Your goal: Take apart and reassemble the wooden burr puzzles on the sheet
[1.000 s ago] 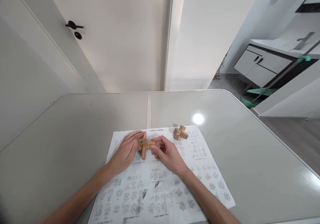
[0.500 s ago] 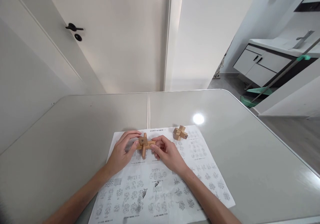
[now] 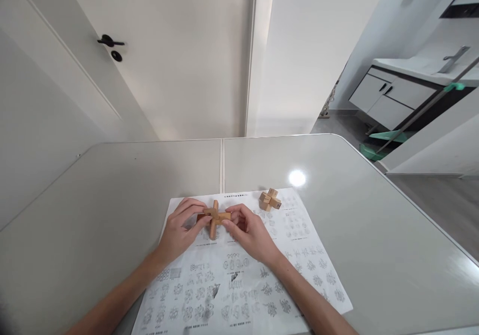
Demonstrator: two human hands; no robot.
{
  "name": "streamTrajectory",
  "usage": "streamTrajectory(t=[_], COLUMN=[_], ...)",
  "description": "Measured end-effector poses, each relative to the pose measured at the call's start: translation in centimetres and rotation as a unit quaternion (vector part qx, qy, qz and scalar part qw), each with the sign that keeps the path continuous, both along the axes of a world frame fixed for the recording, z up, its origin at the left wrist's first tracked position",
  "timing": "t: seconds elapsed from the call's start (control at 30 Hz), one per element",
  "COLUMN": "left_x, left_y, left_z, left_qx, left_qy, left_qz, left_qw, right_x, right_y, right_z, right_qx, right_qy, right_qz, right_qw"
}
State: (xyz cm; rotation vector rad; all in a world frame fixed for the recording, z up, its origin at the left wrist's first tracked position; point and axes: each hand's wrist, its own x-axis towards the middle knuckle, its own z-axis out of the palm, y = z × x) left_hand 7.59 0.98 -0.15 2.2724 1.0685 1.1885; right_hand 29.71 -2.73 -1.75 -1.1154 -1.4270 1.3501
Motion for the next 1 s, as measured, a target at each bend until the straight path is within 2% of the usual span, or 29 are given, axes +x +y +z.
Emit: streamTrajectory(t=[0.1,0.2,0.4,0.53,0.77,1.0], left_x=[0.0,0.0,0.6,0.7,0.2,-0.5], left_y=[0.0,-0.2,-0.9,-1.1,-0.6,0.0], left_z=[0.1,0.2,0.5,0.6,0.3,0.5], left_qx=[-0.019,-0.049,-0.09,-0.111,-0.148,-0.24], left_qy=[-0.012,-0.019,-0.035,-0.041,-0.052,-0.131], left_qz=[0.012,0.009,-0.04,-0.049,0.014,0.084], left_qw=[1.0,0.999,0.995,0.992,0.987,0.958], right_x=[-0.2,-0.2,0.1,0.0,0.3,0.7], right_y=[-0.4,-0.7,-1.1,-1.2,-0.9,-0.1], right_z=[0.2,0.4,0.2,0.1,0.1,-0.2], right_qx=[0.07,0.131,0.084,0.09,0.127,0.137], right_qy=[-0.055,-0.093,-0.094,-0.085,-0.079,-0.127], right_qz=[-0.015,0.002,0.06,0.067,0.015,-0.101], right_qw=[0.996,0.987,0.99,0.99,0.989,0.977])
